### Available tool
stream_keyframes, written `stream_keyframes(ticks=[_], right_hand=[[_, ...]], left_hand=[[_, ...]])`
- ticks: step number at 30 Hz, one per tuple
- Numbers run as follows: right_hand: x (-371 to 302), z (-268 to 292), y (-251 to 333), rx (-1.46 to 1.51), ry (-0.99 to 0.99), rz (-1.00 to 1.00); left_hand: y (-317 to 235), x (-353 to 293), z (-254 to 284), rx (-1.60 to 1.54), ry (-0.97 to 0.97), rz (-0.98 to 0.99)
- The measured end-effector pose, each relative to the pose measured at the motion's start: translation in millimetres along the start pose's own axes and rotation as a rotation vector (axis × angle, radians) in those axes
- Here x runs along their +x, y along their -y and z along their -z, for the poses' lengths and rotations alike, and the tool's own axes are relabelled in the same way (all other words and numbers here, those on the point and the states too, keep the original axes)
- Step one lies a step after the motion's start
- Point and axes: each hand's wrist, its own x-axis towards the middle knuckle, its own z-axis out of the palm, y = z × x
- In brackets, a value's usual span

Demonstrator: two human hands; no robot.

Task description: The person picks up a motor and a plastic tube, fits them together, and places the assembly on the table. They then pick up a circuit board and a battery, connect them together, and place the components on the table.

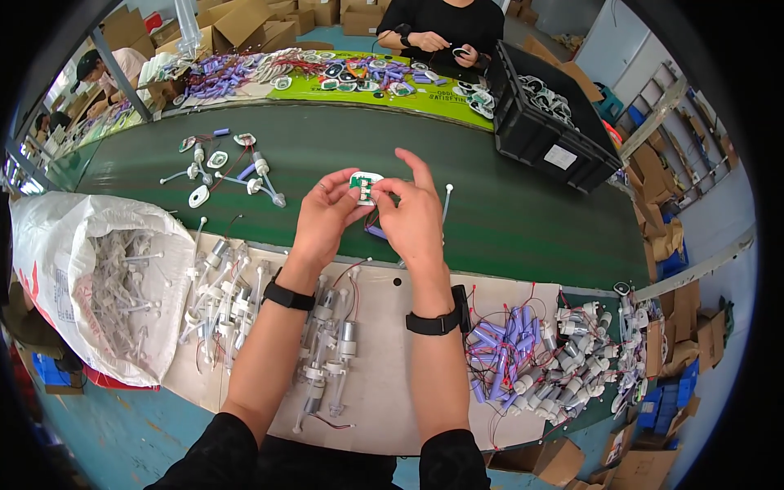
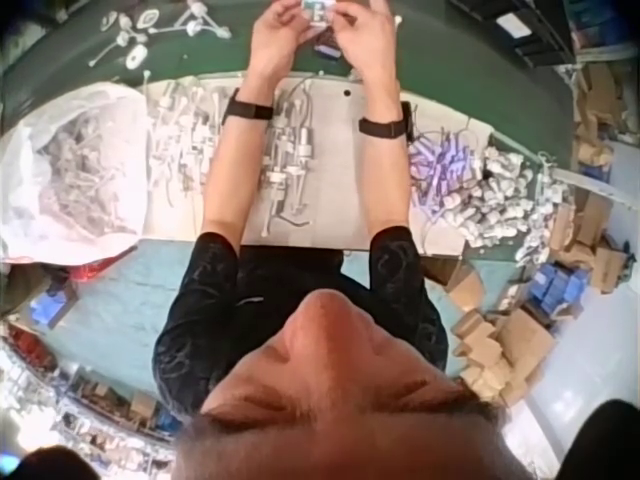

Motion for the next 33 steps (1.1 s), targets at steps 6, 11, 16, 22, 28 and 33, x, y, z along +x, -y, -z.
stream_keyframes(ticks=[6, 11, 16, 22, 28, 33], right_hand=[[0, -3, -3, 0.028, 0.003, 0.014], [0, -4, -1, 0.01, -0.012, 0.013], [-2, -9, 1, 0.048, -0.01, -0.053], [-3, -19, 2, 0.024, -0.02, -0.012], [0, -8, -14, -0.046, -0.012, 0.014], [5, 44, 2, -0.143, -0.253, 0.07]], left_hand=[[0, 0, -1, -0.021, -0.014, -0.013], [-1, -2, -2, -0.015, -0.007, -0.034], [-2, -4, -6, 0.07, -0.04, -0.08], [-1, -4, -6, 0.065, -0.073, -0.066], [-7, 18, -5, 0.259, -0.045, -0.054], [-29, 93, 6, 0.406, -0.06, -0.063]])
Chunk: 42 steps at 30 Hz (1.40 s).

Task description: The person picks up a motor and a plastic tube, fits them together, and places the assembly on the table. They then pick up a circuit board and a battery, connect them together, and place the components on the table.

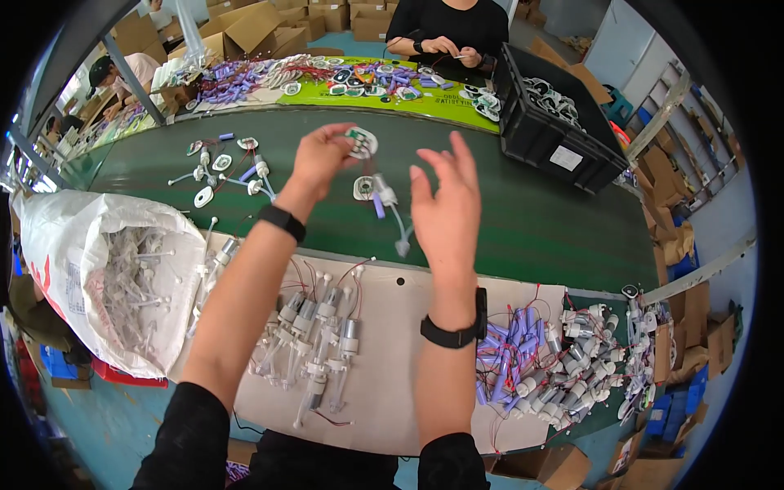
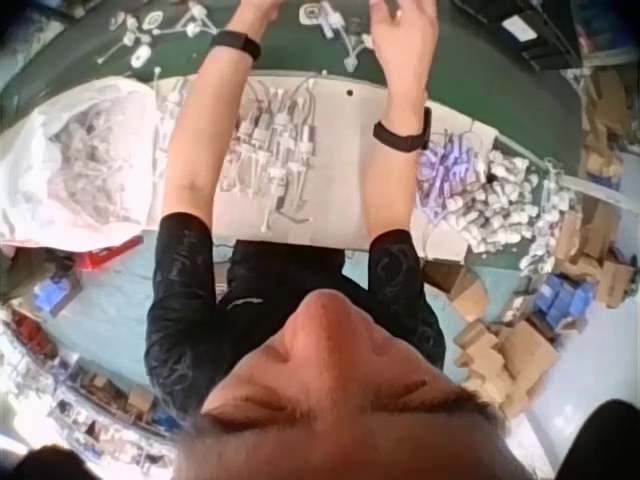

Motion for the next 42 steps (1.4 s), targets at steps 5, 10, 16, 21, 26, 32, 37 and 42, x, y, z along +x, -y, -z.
stream_keyframes(ticks=[5, 10, 16, 21, 26, 32, 37, 42], right_hand=[[7, 47, 28, 0.132, -0.117, -0.028], [7, 66, 47, 0.164, -0.131, 0.041], [3, 74, 85, 0.201, -0.055, 0.019], [-17, 84, 111, 0.15, -0.051, 0.126], [-46, 105, 125, 0.065, 0.012, 0.057], [-67, 194, 110, -0.15, 0.197, -0.327], [-108, 293, 14, -0.514, 0.192, -0.469], [-146, 320, -52, -0.874, 0.284, -0.418]], left_hand=[[23, 71, 67, 0.074, -0.202, 0.136], [41, 99, 131, 0.217, -0.259, 0.176], [-17, 18, 147, 0.771, -0.151, -0.264], [-57, -165, 71, 0.854, 0.056, -0.599], [-43, -220, 47, 0.98, -0.018, -0.915], [-5, -228, 76, 0.974, -0.07, -0.837], [-2, -230, 61, 0.91, -0.049, -0.812], [7, -232, 65, 0.853, -0.043, -0.792]])
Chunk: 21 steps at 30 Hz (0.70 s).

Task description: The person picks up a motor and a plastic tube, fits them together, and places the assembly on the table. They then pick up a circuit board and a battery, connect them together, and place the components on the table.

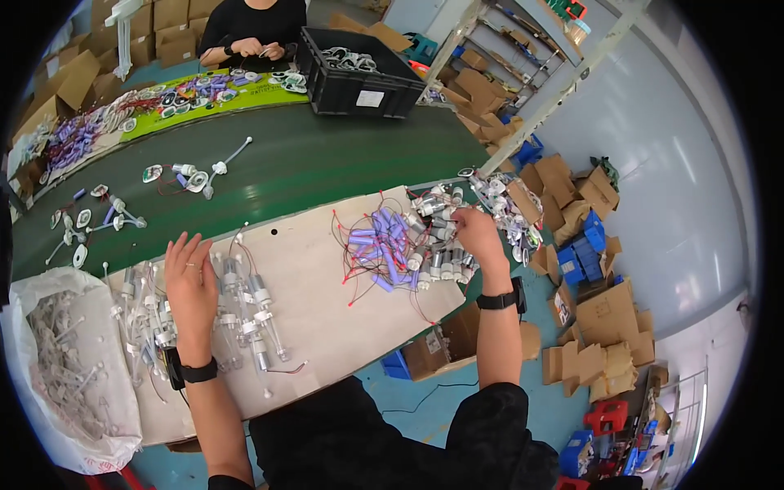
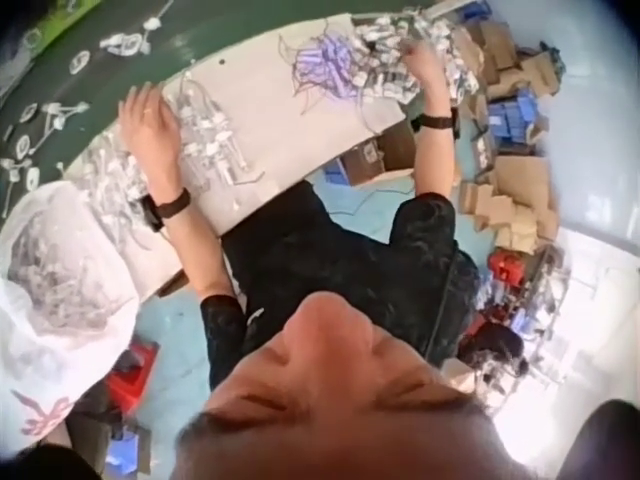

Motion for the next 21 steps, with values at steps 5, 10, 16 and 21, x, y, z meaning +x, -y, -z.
stream_keyframes(ticks=[5, 10, 16, 21], right_hand=[[-7, -6, -5, 0.024, 0.186, 0.041], [-29, -35, 36, 0.199, 0.403, 0.208], [-26, -58, 28, 0.238, 0.398, 0.303], [-20, -33, 21, 0.774, 0.485, 0.004]], left_hand=[[3, -4, 3, 0.004, 0.028, 0.016], [-3, 0, 4, -0.039, 0.028, -0.005], [-2, -2, -2, -0.079, 0.053, 0.021], [1, -4, -2, -0.077, 0.042, 0.031]])
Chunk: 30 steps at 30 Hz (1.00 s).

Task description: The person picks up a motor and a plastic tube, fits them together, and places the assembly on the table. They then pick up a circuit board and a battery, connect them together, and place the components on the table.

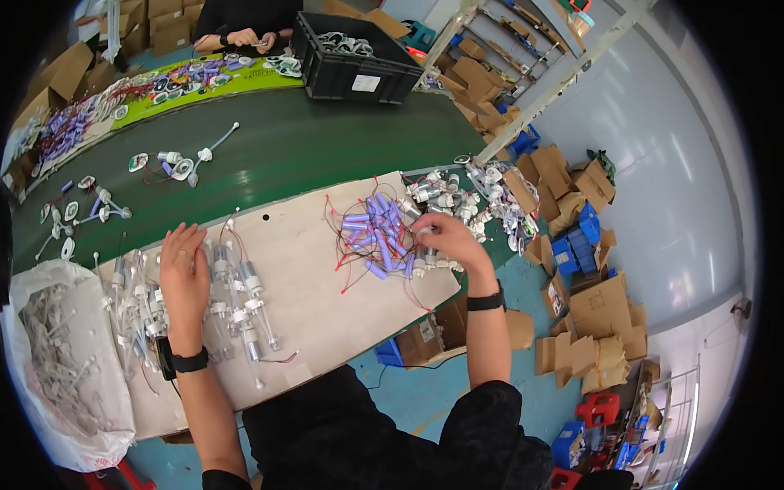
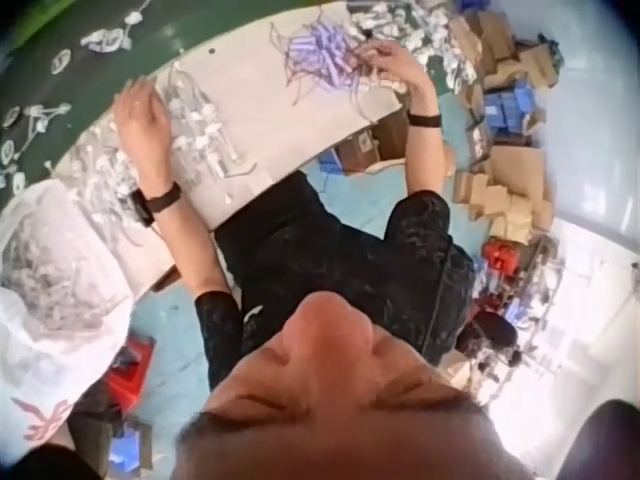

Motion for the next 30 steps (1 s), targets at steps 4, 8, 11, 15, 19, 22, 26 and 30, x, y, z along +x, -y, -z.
stream_keyframes(ticks=[4, 8, 11, 15, 19, 22, 26, 30], right_hand=[[-17, 26, 14, 0.439, -0.232, -0.104], [-23, 25, 24, 0.797, -0.198, 0.048], [-16, -8, 59, 0.959, -0.084, 0.148], [0, -57, 117, 1.062, -0.013, 0.404], [68, -143, 174, 1.342, 0.23, 0.509], [101, -198, 179, 1.495, 0.35, 0.449], [123, -250, 154, 1.394, 0.231, 0.318], [127, -266, 137, 1.139, -0.024, 0.26]], left_hand=[[0, 2, 0, -0.002, 0.004, -0.007], [3, 1, 5, -0.001, -0.012, 0.002], [8, -3, 6, 0.01, -0.003, 0.031], [5, 3, -8, -0.07, -0.037, -0.036], [10, -3, -3, -0.002, -0.031, 0.002], [10, -1, -2, -0.006, -0.009, 0.01], [8, -3, -4, 0.028, 0.037, -0.007], [-1, 1, -4, 0.069, 0.072, -0.023]])
